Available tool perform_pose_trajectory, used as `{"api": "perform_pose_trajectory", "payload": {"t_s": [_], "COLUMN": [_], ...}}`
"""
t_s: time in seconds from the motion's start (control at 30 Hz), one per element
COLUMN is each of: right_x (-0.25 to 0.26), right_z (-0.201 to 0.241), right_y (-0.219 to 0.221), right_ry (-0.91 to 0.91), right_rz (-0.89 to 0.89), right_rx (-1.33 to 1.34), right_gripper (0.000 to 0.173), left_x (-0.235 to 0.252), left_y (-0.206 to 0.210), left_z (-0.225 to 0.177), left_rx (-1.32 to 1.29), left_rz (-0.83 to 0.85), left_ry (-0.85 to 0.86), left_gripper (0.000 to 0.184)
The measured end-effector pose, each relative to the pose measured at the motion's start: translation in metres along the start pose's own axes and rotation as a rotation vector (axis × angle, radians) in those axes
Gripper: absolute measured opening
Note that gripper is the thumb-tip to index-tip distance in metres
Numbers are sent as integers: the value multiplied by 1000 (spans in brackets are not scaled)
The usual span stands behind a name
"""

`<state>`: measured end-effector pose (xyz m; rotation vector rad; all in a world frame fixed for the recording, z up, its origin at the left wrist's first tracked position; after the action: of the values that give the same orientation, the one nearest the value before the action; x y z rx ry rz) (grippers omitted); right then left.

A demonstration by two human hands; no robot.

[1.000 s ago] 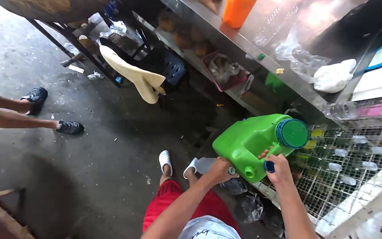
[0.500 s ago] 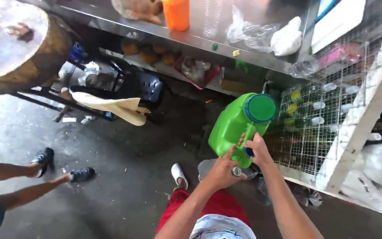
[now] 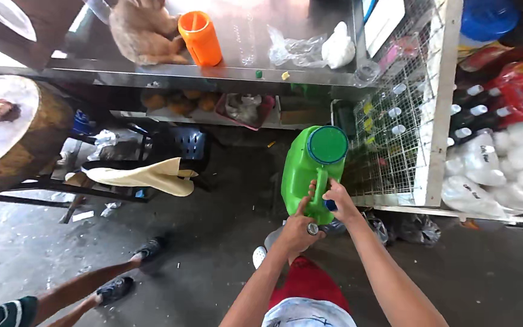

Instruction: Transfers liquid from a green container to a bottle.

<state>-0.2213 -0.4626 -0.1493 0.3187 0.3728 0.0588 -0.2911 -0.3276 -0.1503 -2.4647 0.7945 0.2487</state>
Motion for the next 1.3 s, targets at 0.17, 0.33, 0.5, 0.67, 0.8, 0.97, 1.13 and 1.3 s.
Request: {"api": "perform_pose_trajectory", "payload": {"t_s": [0.17,0.33,0.5,0.67,0.8,0.97,1.13,1.3], "right_x": [-27,-49,-39,14,13,-12,-43,-73], "right_z": [-9,14,20,5,-7,12,12,-20], "right_y": [0,-29,-18,2,0,-28,-52,-47], "right_ry": [-25,84,389,374,310,317,211,419], "right_rz": [-124,-282,-105,-110,-70,-6,-248,-322], "right_rx": [-87,-440,-499,-612,-443,-423,262,315], "right_gripper": [60,48,39,37,36,60,43,41], "left_x": [-19,-20,-19,-14,-17,-32,-37,-40], "left_y": [13,10,17,16,13,26,34,36], "left_z": [17,23,23,21,20,24,23,27], "left_rx": [2,-25,-45,-49,-62,-41,-72,-79], "left_rz": [2,-7,-17,-88,-106,-99,-141,-160], "left_ry": [39,38,88,125,139,110,113,127], "left_gripper": [42,43,43,39,37,37,36,33]}}
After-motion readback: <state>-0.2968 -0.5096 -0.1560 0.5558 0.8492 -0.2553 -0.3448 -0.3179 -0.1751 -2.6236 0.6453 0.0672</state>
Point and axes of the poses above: each hand's wrist, its own x-axis towards the middle knuckle, its own y-axis out of the palm, z = x × y, the point moved 7 cm from there along x, towards the middle knuckle, and after that the axes turned 2 degrees about -y, right-handed, at the moved point
